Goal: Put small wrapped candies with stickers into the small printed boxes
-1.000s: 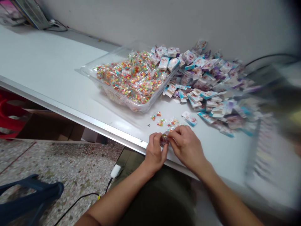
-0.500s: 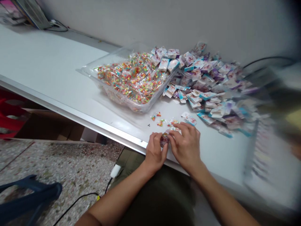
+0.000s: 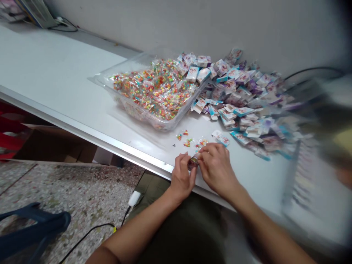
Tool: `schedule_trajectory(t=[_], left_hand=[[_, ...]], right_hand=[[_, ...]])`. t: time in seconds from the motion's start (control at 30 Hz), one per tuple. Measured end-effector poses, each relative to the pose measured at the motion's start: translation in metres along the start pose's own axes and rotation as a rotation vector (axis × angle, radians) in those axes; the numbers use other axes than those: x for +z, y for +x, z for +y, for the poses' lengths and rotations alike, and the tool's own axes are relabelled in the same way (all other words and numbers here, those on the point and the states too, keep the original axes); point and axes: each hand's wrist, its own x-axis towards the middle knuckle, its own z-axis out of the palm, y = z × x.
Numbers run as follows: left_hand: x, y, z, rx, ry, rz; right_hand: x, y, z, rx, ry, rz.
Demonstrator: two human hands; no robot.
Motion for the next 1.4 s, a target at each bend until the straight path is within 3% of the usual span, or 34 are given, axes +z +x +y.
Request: schedule_trajectory(t=[0.1, 0.27, 0.43, 0.5, 0.57, 0.7, 0.77, 0.83, 0.93, 1.1, 1.2, 1.3, 1.4], left_hand=[[0.000, -0.002, -0.002, 0.007, -0.002, 0.007], [0.000, -0.004, -0.004, 0.031, 0.003, 0.015], [-0.017, 0.004, 0.002, 0.015, -0.025, -0.041], [-0.030, 0.012, 0.003, -0.101, -0.130, -0.097], [-0.043, 0.024, 0.002, -0.303, -0.339, -0.180], [-0.058, 0.053, -0.011, -0.773, -0.710, -0.495], [-0.060, 0.065, -0.017, -0.917, -0.826, -0.644], [-0.059, 0.072, -0.021, -0.987, -0.888, -0.720], [-0.057, 0.074, -0.022, -1.020, -0.905, -0.694], [-0.055, 0.073, -0.019, -1.080, -0.916, -0.640], [-0.055, 0.075, -0.016, -1.091, -0.924, -0.633], [-0.055, 0.078, -0.013, -1.123, -0.932, -0.627], [-0.054, 0.082, -0.011, -1.165, -0.933, -0.598]], right_hand=[[0.003, 0.002, 0.000, 0.128, 0.084, -0.076], [0.007, 0.010, 0.007, 0.472, 0.490, -0.258], [0.001, 0.018, 0.011, 0.415, 0.414, -0.367], [-0.001, 0.018, 0.012, 0.383, 0.396, -0.387], [-0.002, 0.017, 0.011, 0.348, 0.402, -0.387], [-0.004, 0.017, 0.006, 0.240, 0.407, -0.360], [-0.004, 0.016, 0.004, 0.186, 0.436, -0.355], [-0.002, 0.012, 0.005, 0.182, 0.482, -0.317], [0.006, -0.002, 0.014, 0.327, 0.665, -0.251], [0.029, -0.025, 0.025, 0.721, 1.413, -0.323], [0.039, -0.023, 0.017, 0.874, 1.635, -0.285], [0.042, -0.018, 0.008, 0.856, 1.626, -0.217], [0.041, -0.018, 0.001, 0.659, 1.372, -0.063]])
